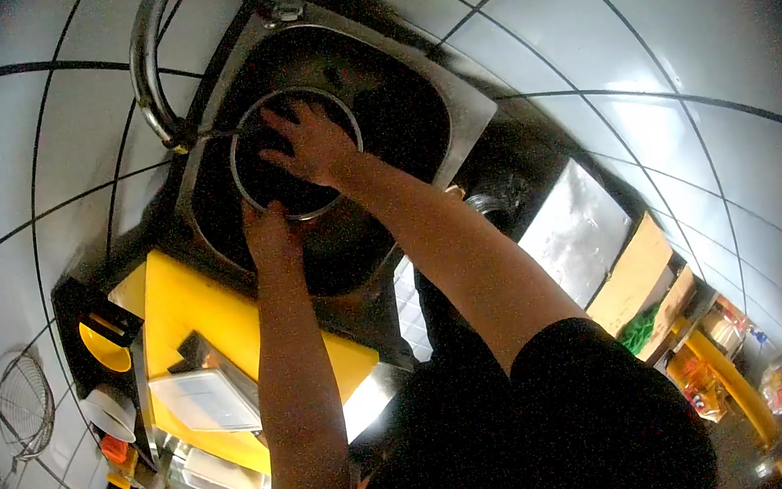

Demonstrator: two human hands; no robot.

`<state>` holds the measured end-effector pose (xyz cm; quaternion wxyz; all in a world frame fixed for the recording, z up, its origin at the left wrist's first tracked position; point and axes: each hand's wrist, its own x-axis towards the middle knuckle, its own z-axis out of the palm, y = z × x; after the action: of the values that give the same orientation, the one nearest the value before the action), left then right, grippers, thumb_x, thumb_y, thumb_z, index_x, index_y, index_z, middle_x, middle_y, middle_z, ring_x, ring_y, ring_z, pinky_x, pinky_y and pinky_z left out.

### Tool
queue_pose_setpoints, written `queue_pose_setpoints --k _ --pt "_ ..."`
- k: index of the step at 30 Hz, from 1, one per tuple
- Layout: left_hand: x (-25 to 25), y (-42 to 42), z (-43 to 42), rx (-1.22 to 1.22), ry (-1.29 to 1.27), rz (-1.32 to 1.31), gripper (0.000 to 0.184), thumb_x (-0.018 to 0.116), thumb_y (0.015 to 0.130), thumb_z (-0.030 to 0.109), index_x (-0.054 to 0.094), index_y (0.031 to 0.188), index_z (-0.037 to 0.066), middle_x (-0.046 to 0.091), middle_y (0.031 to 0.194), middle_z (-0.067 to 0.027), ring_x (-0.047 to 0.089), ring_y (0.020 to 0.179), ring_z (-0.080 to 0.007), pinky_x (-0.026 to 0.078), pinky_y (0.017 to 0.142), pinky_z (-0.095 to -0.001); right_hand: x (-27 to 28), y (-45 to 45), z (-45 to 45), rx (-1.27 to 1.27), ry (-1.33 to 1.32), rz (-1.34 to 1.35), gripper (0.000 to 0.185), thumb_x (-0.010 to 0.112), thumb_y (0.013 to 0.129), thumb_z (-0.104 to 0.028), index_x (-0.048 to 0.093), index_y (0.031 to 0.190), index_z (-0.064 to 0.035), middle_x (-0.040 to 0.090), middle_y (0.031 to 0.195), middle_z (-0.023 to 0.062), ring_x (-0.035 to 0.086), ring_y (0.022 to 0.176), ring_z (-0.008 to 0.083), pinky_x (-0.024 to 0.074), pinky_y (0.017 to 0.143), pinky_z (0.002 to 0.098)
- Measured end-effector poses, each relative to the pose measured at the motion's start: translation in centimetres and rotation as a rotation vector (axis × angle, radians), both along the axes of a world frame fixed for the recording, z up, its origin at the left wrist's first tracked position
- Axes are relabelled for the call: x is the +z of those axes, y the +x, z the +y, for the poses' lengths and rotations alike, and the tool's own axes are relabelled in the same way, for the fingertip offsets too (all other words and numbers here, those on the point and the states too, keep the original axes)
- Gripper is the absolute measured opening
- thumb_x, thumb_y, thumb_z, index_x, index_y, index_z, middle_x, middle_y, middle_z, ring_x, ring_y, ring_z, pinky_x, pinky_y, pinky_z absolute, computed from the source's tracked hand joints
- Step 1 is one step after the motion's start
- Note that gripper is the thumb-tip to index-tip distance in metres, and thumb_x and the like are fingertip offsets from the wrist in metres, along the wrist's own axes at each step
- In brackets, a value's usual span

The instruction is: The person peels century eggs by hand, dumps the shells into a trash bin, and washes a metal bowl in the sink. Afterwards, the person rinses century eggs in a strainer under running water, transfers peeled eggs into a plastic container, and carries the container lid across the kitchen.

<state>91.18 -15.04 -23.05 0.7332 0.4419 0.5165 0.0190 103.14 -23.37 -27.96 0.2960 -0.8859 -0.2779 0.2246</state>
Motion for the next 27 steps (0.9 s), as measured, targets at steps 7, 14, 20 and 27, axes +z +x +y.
queue_pose_setpoints --k 7,14,20,27 --pt "2.3 1.4 -0.1 -0.097 0.061 0.035 0.062 0.044 0.091 -0.002 0.033 0.150 0.013 0.049 0.141 -0.0183 0.062 0.115 -0.0348 0.066 0.074 -0.0425 -0.2 0.4 -0.4 -0.036 0.037 0.023 0.070 0.057 0.096 -0.056 0.040 0.154 -0.0198 0.034 0.153 0.0265 0.036 0.140 0.0466 0.0352 0.116 0.0502" --pt "1.8 1.4 0.5 -0.150 0.077 0.033 0.063 0.047 0.091 0.000 0.032 0.151 0.014 0.048 0.141 -0.0187 0.061 0.116 -0.0353 0.065 0.074 -0.0438 -0.8 0.5 -0.2 -0.061 0.081 0.022 0.071 0.058 0.096 -0.058 0.040 0.153 -0.0204 0.036 0.151 0.0290 0.037 0.139 0.0483 0.0356 0.115 0.0513" --pt "-0.4 1.4 1.4 -0.106 -0.039 0.089 0.064 0.055 0.088 0.005 0.036 0.148 0.013 0.054 0.131 -0.0184 0.062 0.110 -0.0350 0.065 0.071 -0.0439 -1.2 1.2 0.0 -0.057 0.082 0.072 0.072 0.057 0.095 -0.059 0.038 0.155 -0.0227 0.035 0.152 0.0292 0.036 0.140 0.0490 0.0359 0.115 0.0520" --pt "-1.8 1.4 1.7 -0.138 -0.094 0.067 0.073 0.053 0.082 -0.004 0.033 0.150 0.013 0.053 0.132 -0.0195 0.064 0.106 -0.0354 0.064 0.077 -0.0448 -0.4 1.2 -0.3 -0.072 0.073 0.125 0.073 0.057 0.095 -0.060 0.037 0.155 -0.0244 0.032 0.155 0.0285 0.035 0.142 0.0471 0.0343 0.116 0.0510"
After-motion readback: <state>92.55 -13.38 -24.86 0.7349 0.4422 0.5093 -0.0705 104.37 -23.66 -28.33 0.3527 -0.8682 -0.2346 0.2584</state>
